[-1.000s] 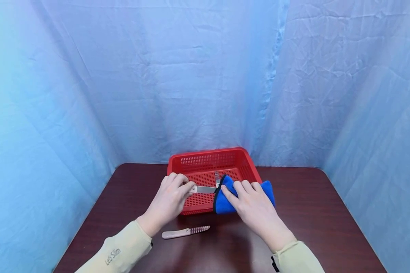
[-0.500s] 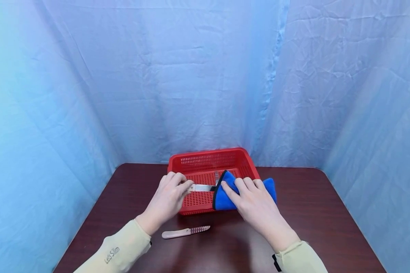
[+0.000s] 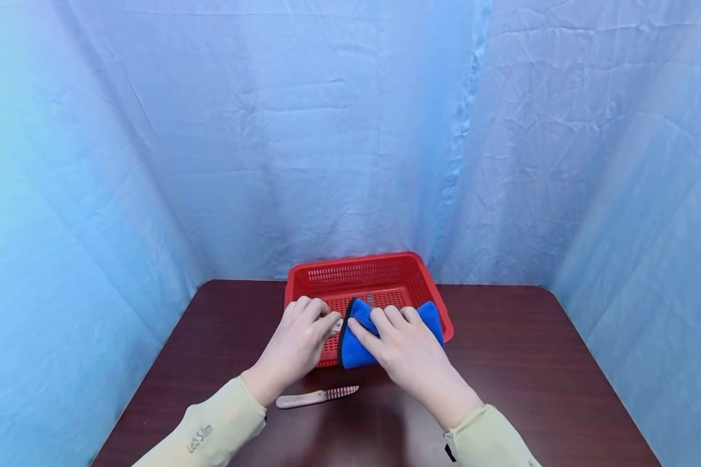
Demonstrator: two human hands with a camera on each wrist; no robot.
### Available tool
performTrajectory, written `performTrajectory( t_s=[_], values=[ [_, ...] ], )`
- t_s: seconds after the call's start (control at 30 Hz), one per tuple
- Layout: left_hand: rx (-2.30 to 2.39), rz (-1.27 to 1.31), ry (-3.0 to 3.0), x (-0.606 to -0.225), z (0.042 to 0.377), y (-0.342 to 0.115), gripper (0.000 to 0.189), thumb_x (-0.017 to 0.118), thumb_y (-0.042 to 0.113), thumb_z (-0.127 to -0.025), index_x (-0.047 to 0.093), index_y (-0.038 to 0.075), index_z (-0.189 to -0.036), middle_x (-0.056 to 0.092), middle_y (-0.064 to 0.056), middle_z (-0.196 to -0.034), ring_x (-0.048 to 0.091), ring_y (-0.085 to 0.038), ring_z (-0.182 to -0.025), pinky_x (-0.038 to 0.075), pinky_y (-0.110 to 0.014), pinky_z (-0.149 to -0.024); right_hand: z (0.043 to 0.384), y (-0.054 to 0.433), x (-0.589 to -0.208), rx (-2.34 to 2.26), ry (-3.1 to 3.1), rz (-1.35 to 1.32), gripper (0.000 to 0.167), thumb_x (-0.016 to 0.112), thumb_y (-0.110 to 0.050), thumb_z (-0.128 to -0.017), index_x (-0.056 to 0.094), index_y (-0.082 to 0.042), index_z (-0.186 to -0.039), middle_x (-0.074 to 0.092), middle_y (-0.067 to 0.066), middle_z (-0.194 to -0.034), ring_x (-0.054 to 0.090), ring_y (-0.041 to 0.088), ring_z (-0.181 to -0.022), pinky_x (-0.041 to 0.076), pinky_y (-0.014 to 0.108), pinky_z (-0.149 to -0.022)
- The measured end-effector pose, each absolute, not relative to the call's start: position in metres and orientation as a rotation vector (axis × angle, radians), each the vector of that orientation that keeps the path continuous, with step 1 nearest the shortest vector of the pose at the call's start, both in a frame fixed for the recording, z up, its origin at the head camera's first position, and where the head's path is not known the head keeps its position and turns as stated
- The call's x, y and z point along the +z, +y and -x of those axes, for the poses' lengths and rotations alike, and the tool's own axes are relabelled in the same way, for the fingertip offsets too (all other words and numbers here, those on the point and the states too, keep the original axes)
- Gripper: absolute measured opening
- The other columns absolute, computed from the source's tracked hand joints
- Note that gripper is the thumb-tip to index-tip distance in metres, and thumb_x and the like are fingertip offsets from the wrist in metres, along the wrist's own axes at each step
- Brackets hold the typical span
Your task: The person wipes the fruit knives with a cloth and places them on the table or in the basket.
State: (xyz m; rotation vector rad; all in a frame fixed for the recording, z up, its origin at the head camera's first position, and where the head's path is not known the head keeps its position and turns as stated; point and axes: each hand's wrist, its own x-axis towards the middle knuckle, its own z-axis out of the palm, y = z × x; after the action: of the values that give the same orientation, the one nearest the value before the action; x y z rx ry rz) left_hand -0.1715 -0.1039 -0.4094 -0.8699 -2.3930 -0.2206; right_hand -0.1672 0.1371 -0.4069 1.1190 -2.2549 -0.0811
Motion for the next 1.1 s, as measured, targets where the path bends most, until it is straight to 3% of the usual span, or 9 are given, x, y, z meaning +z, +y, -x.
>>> performTrajectory(
  t_s=[0.77, 1.1],
  values=[
    [-0.283, 0.860, -2.358, -0.411, 0.173, -0.110, 0.017, 0.078, 0.016, -0.090, 0.075, 0.012, -0.106, 0.060, -0.004, -0.096, 0.053, -0.020, -0.088, 0.044, -0.034, -0.074, 0.169, 0.158, -0.423, -0.045, -2.299, -1.036, 0.074, 0.090, -0.010, -0.074, 0.063, -0.022, -0.141, 0.057, 0.016, -0.104, 0.054, 0.031, -0.089, 0.046, 0.048, -0.076],
    [-0.269, 0.843, -2.363, -0.410, 0.175, -0.113, 0.012, 0.076, 0.015, -0.092, 0.075, 0.012, -0.104, 0.058, -0.004, -0.094, 0.050, -0.020, -0.084, 0.041, -0.034, -0.073, 0.169, 0.168, -0.420, -0.103, -2.309, -1.005, 0.076, 0.093, -0.013, -0.070, 0.064, -0.021, -0.141, 0.056, 0.017, -0.103, 0.054, 0.032, -0.091, 0.045, 0.047, -0.071]
  ],
)
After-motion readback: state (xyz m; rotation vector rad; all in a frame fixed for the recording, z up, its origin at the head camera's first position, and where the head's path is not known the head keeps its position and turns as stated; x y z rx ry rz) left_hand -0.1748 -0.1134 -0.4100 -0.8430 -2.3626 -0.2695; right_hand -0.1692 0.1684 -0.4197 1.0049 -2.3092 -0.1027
